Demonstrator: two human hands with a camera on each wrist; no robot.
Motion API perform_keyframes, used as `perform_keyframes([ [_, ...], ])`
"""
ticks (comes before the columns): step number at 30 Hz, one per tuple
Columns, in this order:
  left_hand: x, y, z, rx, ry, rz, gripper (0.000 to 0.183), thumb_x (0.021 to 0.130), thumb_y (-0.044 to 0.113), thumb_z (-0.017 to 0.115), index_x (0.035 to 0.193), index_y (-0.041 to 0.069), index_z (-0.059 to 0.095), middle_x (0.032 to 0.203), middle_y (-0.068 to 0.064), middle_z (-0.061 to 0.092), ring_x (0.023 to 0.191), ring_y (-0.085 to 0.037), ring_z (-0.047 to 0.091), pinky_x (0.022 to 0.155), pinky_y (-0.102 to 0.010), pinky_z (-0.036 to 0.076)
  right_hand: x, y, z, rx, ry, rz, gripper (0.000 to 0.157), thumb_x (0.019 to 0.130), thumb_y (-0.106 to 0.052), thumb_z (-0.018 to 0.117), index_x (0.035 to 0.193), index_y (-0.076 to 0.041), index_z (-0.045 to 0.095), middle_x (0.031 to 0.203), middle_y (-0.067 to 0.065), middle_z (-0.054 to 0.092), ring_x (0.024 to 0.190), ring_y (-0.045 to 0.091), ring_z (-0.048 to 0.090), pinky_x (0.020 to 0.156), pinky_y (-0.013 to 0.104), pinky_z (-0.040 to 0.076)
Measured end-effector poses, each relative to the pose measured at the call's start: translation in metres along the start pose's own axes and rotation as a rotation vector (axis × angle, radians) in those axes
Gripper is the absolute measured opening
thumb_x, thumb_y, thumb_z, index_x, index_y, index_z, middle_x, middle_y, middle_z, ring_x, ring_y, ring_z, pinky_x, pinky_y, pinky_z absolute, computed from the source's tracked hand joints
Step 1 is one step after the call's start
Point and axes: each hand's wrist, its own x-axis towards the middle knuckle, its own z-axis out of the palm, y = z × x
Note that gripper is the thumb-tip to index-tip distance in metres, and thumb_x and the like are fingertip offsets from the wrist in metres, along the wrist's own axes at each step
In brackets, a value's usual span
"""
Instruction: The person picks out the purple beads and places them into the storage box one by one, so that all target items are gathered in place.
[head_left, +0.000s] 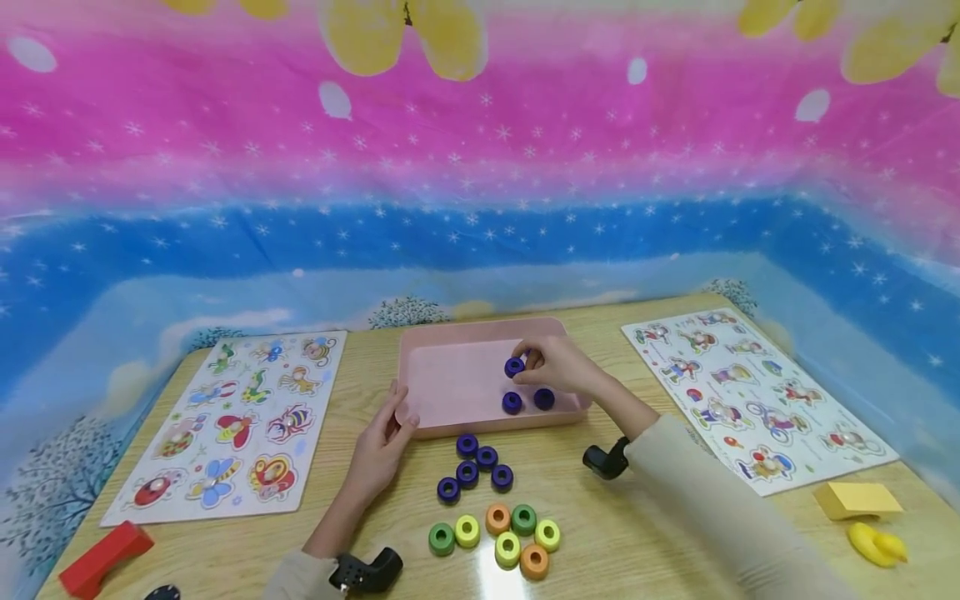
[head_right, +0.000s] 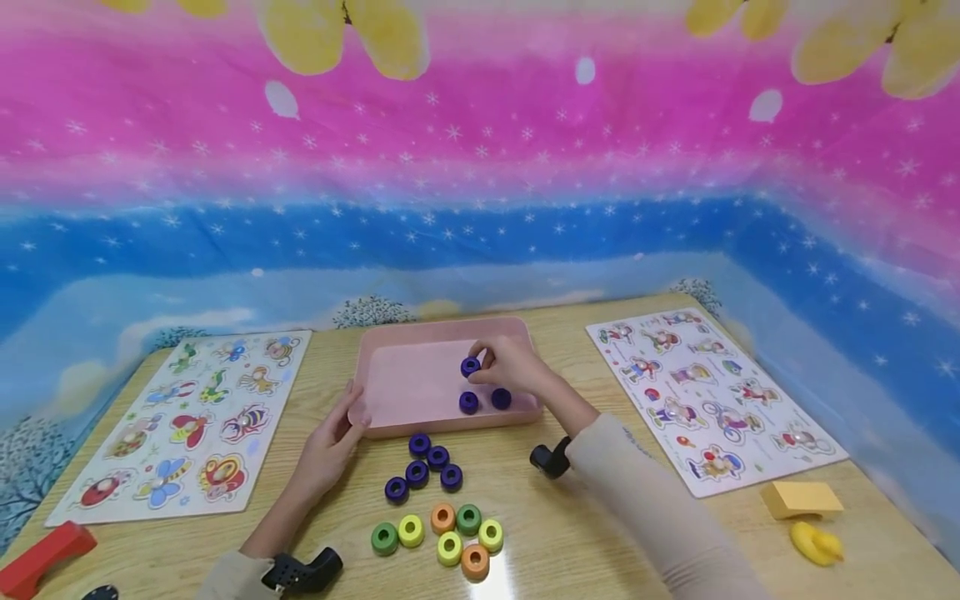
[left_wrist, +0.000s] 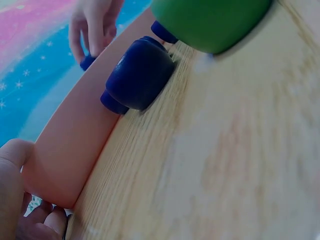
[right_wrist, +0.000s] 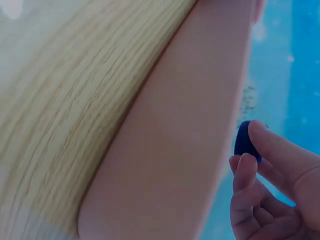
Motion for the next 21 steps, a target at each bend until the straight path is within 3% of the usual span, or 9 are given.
perform_keyframes([
  [7,-0.007,0.025,-0.002,-0.011,0.012,-0.017,0.046,0.086,0.013,0.048,0.129,0.003,0.033,0.137,-0.01,0.019,0.122,-0.02,0.021,0.095,-0.028,0.026,0.016,0.009,0.013,-0.078,-0.056,0.063,0.026,0.069,-0.012,0.069,0.091,-0.001,0.061,0.067,0.001,0.059,0.057,0.008,0.053,0.051,0.02,0.045],
  [14,-0.007,0.025,-0.001,-0.009,0.015,-0.028,0.046,0.086,0.014,0.048,0.129,0.004,0.033,0.137,-0.009,0.019,0.122,-0.017,0.021,0.095,-0.027,0.026,0.023,0.005,0.018,-0.207,-0.095,0.171,0.028,0.068,-0.017,0.07,0.092,-0.006,0.063,0.073,0.0,0.061,0.064,0.008,0.055,0.056,0.021,0.045],
  [21,-0.008,0.025,-0.001,-0.012,0.016,-0.033,0.046,0.086,0.015,0.049,0.128,0.005,0.034,0.137,-0.008,0.019,0.122,-0.018,0.021,0.095,-0.027,0.027,0.024,0.005,0.02,-0.208,-0.108,0.213,0.033,0.067,-0.015,0.07,0.097,-0.005,0.062,0.073,0.0,0.061,0.063,0.008,0.055,0.057,0.022,0.046],
])
